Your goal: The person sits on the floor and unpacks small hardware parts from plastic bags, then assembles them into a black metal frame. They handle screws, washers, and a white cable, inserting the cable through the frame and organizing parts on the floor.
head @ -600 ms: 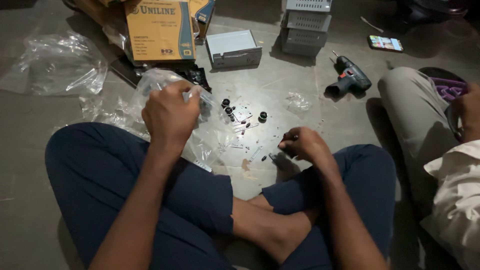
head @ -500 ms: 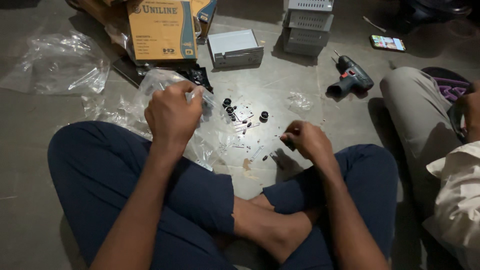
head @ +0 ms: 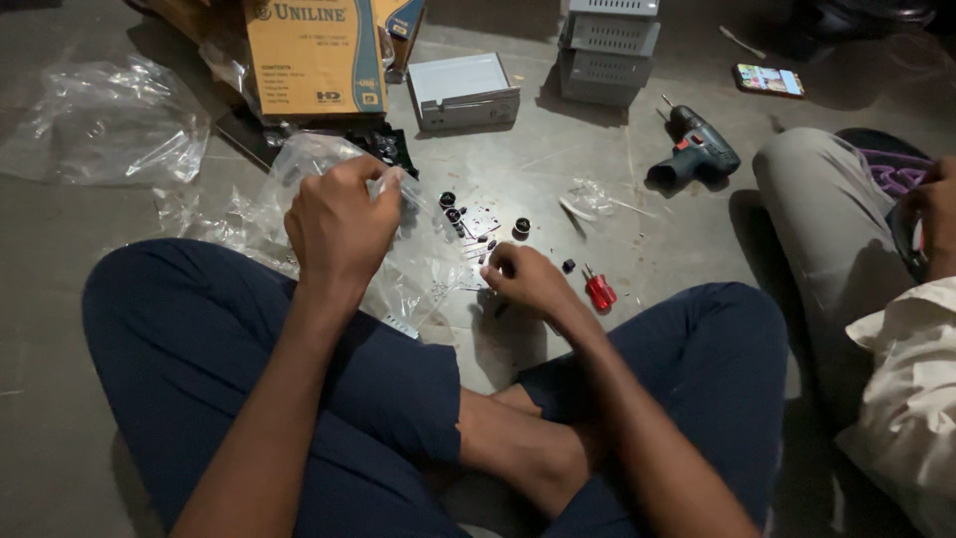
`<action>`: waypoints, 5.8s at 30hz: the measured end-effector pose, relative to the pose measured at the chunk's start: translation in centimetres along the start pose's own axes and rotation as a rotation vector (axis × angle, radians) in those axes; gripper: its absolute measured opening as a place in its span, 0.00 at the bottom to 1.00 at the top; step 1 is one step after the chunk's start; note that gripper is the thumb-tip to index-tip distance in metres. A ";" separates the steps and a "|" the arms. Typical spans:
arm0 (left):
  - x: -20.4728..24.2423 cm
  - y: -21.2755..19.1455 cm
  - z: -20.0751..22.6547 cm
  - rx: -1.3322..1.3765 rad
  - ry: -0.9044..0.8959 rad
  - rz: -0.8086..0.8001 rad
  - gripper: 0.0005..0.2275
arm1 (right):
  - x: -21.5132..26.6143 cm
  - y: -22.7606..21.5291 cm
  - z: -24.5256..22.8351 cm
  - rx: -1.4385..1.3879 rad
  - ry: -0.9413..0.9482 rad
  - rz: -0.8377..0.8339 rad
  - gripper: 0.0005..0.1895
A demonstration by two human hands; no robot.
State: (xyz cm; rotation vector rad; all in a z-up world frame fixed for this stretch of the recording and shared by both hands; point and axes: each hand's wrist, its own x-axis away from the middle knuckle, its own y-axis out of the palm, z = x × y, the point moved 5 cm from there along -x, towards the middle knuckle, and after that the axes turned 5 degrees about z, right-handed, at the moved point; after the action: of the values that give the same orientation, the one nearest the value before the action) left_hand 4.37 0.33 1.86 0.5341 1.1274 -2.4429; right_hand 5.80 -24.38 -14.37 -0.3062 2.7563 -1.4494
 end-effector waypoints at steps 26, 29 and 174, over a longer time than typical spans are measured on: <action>-0.1 -0.1 -0.4 -0.037 -0.015 0.017 0.10 | 1.2 4.3 -3.5 0.680 -0.460 0.408 0.09; -0.1 0.0 -0.6 -0.044 -0.027 0.006 0.10 | 1.7 4.8 -4.0 0.705 -0.501 0.534 0.06; 0.6 0.4 -0.5 -0.117 0.190 -0.009 0.06 | -3.6 -0.1 0.5 0.263 0.058 0.103 0.30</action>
State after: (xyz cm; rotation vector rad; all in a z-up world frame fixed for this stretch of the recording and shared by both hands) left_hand 4.15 0.30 1.01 0.7374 1.3414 -2.3548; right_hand 9.43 -24.22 -14.85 -0.1156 2.5363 -1.7908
